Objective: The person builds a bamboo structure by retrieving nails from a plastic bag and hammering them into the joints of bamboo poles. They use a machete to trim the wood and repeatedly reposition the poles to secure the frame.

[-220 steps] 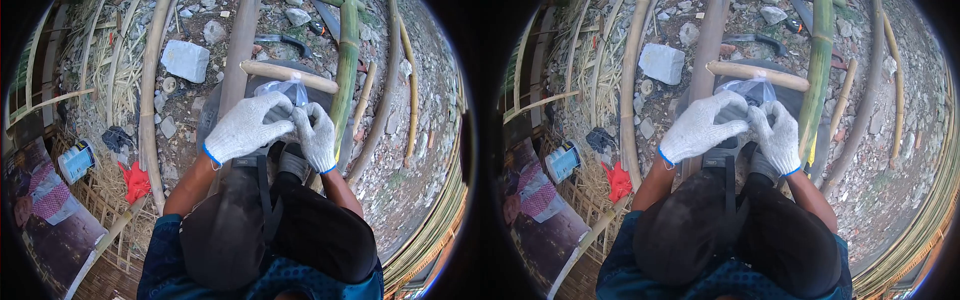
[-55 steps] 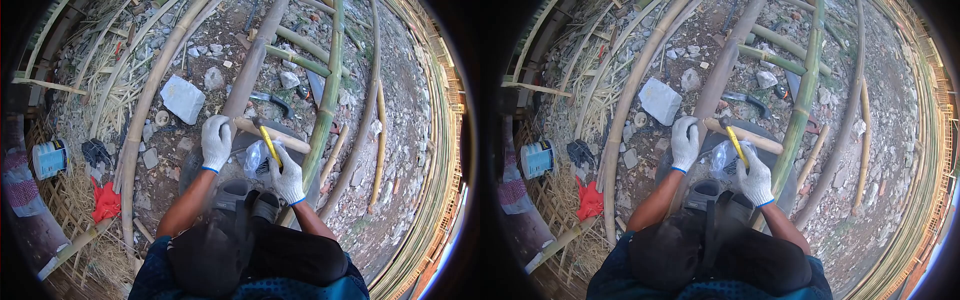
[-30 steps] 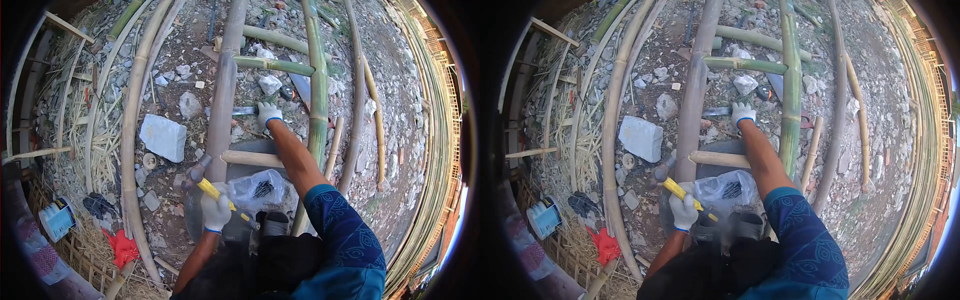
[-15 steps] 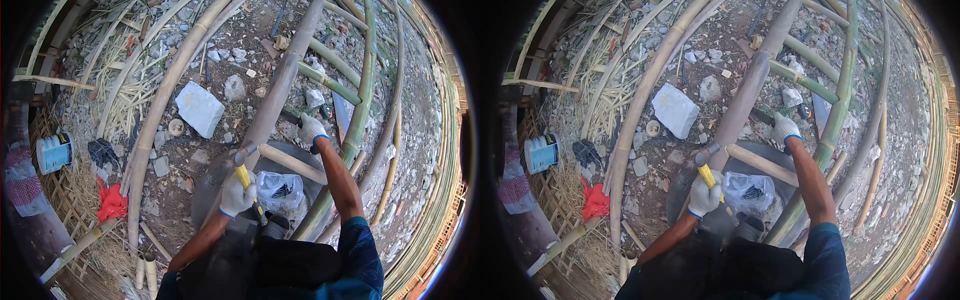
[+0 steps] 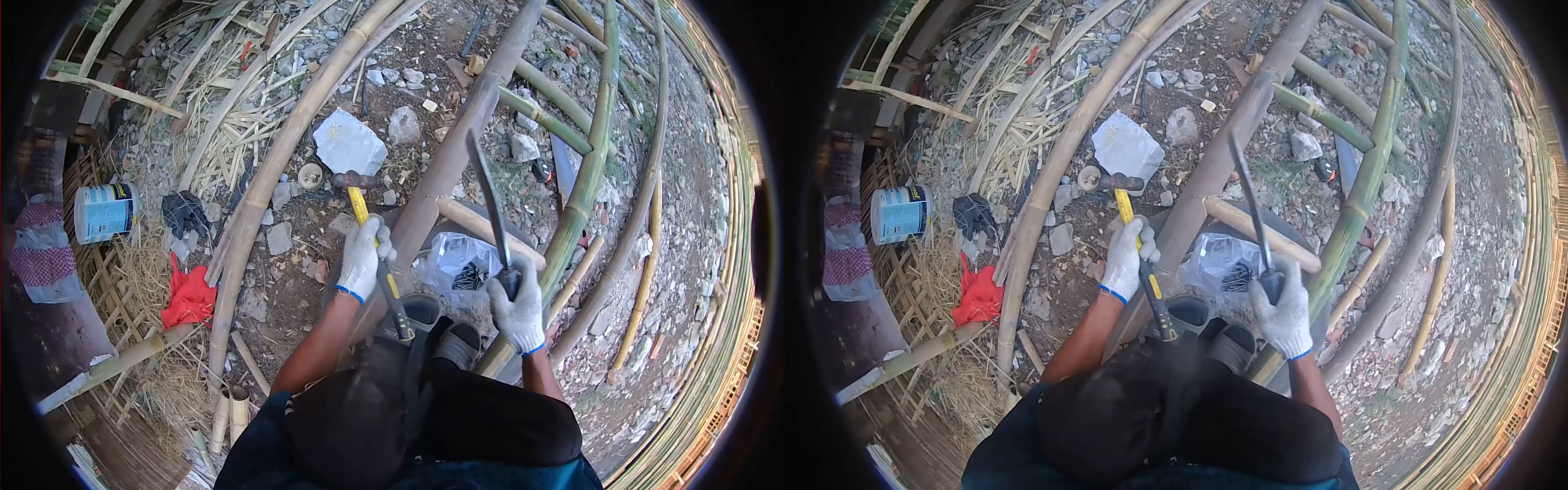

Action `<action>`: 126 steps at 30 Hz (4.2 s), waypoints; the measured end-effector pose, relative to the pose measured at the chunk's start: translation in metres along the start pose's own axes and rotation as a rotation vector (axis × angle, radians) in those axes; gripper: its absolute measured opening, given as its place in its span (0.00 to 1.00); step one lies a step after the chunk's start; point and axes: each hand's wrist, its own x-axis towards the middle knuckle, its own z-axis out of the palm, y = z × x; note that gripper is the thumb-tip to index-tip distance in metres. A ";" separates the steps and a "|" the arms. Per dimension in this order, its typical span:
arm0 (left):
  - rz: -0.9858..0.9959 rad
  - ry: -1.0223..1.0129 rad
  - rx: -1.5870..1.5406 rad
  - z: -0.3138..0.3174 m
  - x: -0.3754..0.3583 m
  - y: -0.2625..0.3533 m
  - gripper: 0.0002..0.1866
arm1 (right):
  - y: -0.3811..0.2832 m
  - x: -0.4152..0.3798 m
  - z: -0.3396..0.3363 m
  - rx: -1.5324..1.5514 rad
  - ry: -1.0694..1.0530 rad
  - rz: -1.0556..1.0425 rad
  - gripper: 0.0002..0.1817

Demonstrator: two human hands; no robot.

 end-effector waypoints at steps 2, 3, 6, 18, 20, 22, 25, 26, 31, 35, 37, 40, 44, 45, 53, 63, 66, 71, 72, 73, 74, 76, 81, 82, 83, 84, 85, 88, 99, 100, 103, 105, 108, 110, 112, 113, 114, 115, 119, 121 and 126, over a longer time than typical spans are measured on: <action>-0.035 0.081 0.063 -0.013 0.006 0.011 0.09 | -0.002 -0.002 0.033 -0.063 0.017 -0.130 0.23; -0.029 0.086 0.087 -0.022 0.011 0.009 0.12 | 0.000 -0.004 0.049 -0.113 0.089 -0.279 0.22; -0.008 0.108 0.109 -0.018 0.012 0.013 0.18 | -0.006 -0.016 0.079 -0.251 0.070 -0.350 0.19; 0.028 -0.021 0.505 0.023 0.066 0.018 0.16 | 0.024 -0.016 0.102 -0.577 0.102 -0.315 0.25; 0.059 -0.074 0.536 0.028 0.072 0.017 0.15 | 0.026 -0.017 0.102 -0.561 0.081 -0.288 0.25; 0.072 -0.062 0.586 0.035 0.073 0.019 0.13 | 0.027 -0.017 0.103 -0.492 0.012 -0.223 0.24; 0.071 -0.101 0.635 0.041 0.077 0.026 0.15 | 0.023 -0.014 0.105 -0.428 -0.101 -0.152 0.24; 0.071 -0.096 0.609 0.040 0.076 0.026 0.12 | 0.024 -0.014 0.107 -0.427 -0.082 -0.149 0.24; 0.057 -0.113 0.570 0.042 0.079 0.025 0.06 | 0.035 -0.011 0.124 -0.438 0.017 -0.165 0.25; 0.008 -0.231 0.577 0.031 0.088 0.033 0.06 | 0.044 -0.010 0.127 -0.365 0.057 -0.212 0.25; -0.037 -0.232 0.508 0.023 0.093 0.029 0.07 | 0.040 -0.013 0.126 -0.444 0.061 -0.208 0.25; -0.094 -0.174 0.459 0.019 0.100 0.024 0.08 | 0.033 -0.008 0.120 -0.529 0.021 -0.126 0.25; 0.022 -0.146 0.558 0.031 0.101 0.023 0.07 | 0.035 -0.004 0.117 -0.416 -0.117 -0.089 0.25; 0.039 -0.145 0.627 0.040 0.093 0.029 0.07 | 0.037 -0.002 0.112 -0.327 -0.165 -0.073 0.26; -0.054 -0.119 0.579 0.030 0.104 0.027 0.08 | 0.038 -0.001 0.120 -0.490 -0.006 -0.114 0.26; 0.219 -0.113 0.999 0.089 0.081 0.042 0.08 | 0.063 0.016 0.117 0.157 -0.358 -0.050 0.29; 0.174 -0.095 0.926 0.081 0.081 0.043 0.10 | 0.064 0.010 0.118 0.029 -0.258 -0.091 0.28; 0.104 0.048 0.678 0.049 0.059 0.047 0.27 | 0.024 -0.005 0.071 -0.038 -0.220 -0.164 0.23; 0.096 0.090 0.620 0.043 0.056 0.046 0.28 | 0.019 -0.006 0.060 0.027 -0.177 -0.120 0.23; 0.101 0.096 0.580 0.039 0.051 0.046 0.27 | 0.010 -0.006 0.047 0.090 -0.135 -0.081 0.23; 0.103 0.107 0.539 0.034 0.044 0.044 0.27 | 0.003 -0.007 0.035 0.151 -0.097 -0.040 0.23; 0.119 0.072 0.432 0.029 0.032 0.036 0.27 | -0.010 0.015 0.007 0.016 0.122 0.023 0.23; 0.210 -0.050 0.374 0.049 0.002 0.004 0.23 | 0.023 0.100 -0.043 -0.718 0.174 -0.051 0.24; 0.231 -0.069 0.389 0.052 0.001 -0.007 0.23 | 0.023 0.108 -0.042 -0.777 0.227 -0.179 0.25; 0.258 -0.065 0.406 0.056 0.001 -0.018 0.22 | 0.020 0.115 -0.040 -0.832 0.277 -0.312 0.26; 0.287 -0.056 0.422 0.062 0.001 -0.027 0.22 | 0.005 0.111 -0.032 -0.704 0.243 -0.415 0.29; 0.321 -0.081 0.380 0.069 0.001 -0.034 0.22 | -0.020 0.095 -0.020 -0.573 0.197 -0.508 0.33; 0.289 -0.127 0.517 0.077 -0.006 -0.034 0.32 | -0.049 0.072 0.022 -0.048 -0.403 -0.373 0.39; 0.518 0.156 1.633 0.025 -0.005 -0.026 0.46 | -0.155 0.166 -0.032 -0.887 -0.570 -0.784 0.24; 0.457 0.123 1.647 0.024 -0.003 -0.028 0.44 | -0.170 0.176 -0.029 -0.978 -0.607 -0.873 0.24; 0.533 0.151 1.683 0.022 0.000 -0.031 0.40 | -0.208 0.172 -0.007 -1.235 -0.641 -1.053 0.25; 0.523 0.143 1.693 0.022 0.001 -0.030 0.39 | -0.210 0.171 0.003 -1.277 -0.595 -1.160 0.24; 0.561 0.161 1.709 0.020 0.000 -0.033 0.38 | -0.207 0.170 0.010 -1.231 -0.636 -1.180 0.23; 0.594 0.170 1.717 0.017 0.001 -0.033 0.38 | -0.215 0.170 0.019 -1.377 -0.692 -1.209 0.28; 0.605 0.160 1.705 0.018 0.002 -0.033 0.38 | -0.223 0.166 0.020 -1.394 -0.674 -1.194 0.30; 0.582 0.154 1.703 0.017 0.001 -0.035 0.37 | -0.225 0.161 0.017 -1.337 -0.642 -1.178 0.29; 0.556 0.148 1.699 0.019 -0.001 -0.032 0.37 | -0.225 0.156 0.016 -1.281 -0.614 -1.162 0.28; 0.541 0.155 1.695 0.022 -0.001 -0.029 0.37 | -0.222 0.156 0.019 -1.284 -0.582 -1.160 0.22; 0.561 0.156 1.709 0.022 0.001 -0.028 0.35 | -0.222 0.169 0.016 -1.721 -0.690 -0.869 0.12; 0.529 0.160 1.681 0.025 -0.003 -0.027 0.35 | -0.206 0.175 -0.016 -1.518 -0.610 -0.828 0.18; 0.516 0.162 1.694 0.025 -0.002 -0.027 0.35 | -0.211 0.173 -0.007 -1.231 -0.436 -1.090 0.21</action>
